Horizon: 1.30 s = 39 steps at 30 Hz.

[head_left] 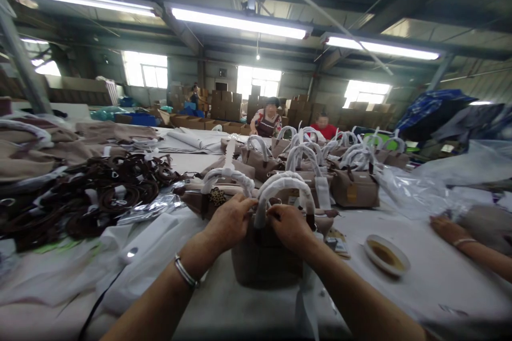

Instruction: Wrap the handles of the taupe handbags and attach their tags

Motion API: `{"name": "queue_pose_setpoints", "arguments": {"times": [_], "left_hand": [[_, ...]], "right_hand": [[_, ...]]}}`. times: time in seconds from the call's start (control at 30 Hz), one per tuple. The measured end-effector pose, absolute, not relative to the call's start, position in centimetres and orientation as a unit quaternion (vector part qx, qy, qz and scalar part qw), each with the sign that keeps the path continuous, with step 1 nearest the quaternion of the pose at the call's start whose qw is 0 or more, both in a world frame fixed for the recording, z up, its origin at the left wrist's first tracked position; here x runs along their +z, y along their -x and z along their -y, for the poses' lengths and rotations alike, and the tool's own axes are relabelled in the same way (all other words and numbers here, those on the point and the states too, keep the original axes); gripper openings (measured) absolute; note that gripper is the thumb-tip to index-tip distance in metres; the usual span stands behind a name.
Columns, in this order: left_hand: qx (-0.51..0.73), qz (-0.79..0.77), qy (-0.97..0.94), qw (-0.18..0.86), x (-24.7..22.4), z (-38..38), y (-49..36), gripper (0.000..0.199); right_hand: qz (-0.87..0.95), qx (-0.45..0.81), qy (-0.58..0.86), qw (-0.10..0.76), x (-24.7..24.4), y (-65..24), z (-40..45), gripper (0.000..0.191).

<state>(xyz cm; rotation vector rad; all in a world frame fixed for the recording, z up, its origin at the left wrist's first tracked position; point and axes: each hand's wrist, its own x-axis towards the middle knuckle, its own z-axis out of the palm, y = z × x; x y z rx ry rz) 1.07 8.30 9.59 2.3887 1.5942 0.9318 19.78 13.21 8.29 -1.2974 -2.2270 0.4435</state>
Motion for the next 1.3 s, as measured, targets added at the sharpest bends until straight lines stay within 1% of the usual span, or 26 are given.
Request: {"name": "queue_pose_setpoints", "arguments": {"times": [0.07,0.13,0.33,0.43,0.6,0.73,0.8,0.87,0.97,1.07,1.2,1.3], "left_hand": [[0.289,-0.528,-0.796,0.069,9.8,-8.5,-1.2,0.042],[0.263,-0.541,-0.796,0.067,9.8,-8.8,-1.2,0.039],[0.185,-0.560,-0.806,0.042,9.6,-9.5,-1.4,0.031],[0.157,-0.576,-0.802,0.019,9.5,-9.8,-1.7,0.025],[0.171,-0.577,-0.799,-0.015,9.5,-9.2,-1.2,0.022],[0.171,-0.618,-0.767,-0.038,9.3,-6.7,-0.3,0.023],[0.188,-0.641,-0.743,-0.033,9.0,-5.3,-0.3,0.024],[0.240,-0.645,-0.725,0.012,8.5,-4.3,-0.7,0.023],[0.339,-0.626,-0.682,0.168,7.6,-3.8,-1.8,0.018],[0.381,-0.620,-0.615,0.305,7.1,-3.9,-2.9,0.016],[0.409,-0.592,-0.571,0.395,6.8,-4.0,-4.0,0.021],[0.415,-0.592,-0.534,0.438,6.2,-3.8,-4.5,0.023]], "right_hand": [[0.837,0.138,0.475,0.235,8.9,-19.3,-13.3,0.024],[0.848,0.135,0.459,0.229,9.2,-19.0,-13.4,0.026],[0.854,0.217,0.392,0.265,8.8,-19.0,-14.0,0.032],[0.854,0.209,0.388,0.276,8.6,-19.1,-14.1,0.029],[0.838,0.202,0.425,0.276,8.5,-19.4,-13.9,0.023],[0.830,0.241,0.420,0.278,8.3,-20.1,-13.3,0.024],[0.822,0.277,0.412,0.281,8.1,-20.4,-12.9,0.025],[0.795,0.337,0.417,0.284,7.8,-20.4,-12.6,0.025],[0.705,0.476,0.430,0.303,7.5,-20.2,-12.2,0.025],[0.595,0.599,0.422,0.330,7.3,-19.9,-11.7,0.030],[0.487,0.685,0.394,0.372,6.9,-19.7,-11.0,0.041],[0.426,0.722,0.365,0.405,6.3,-19.6,-10.5,0.039]]}}
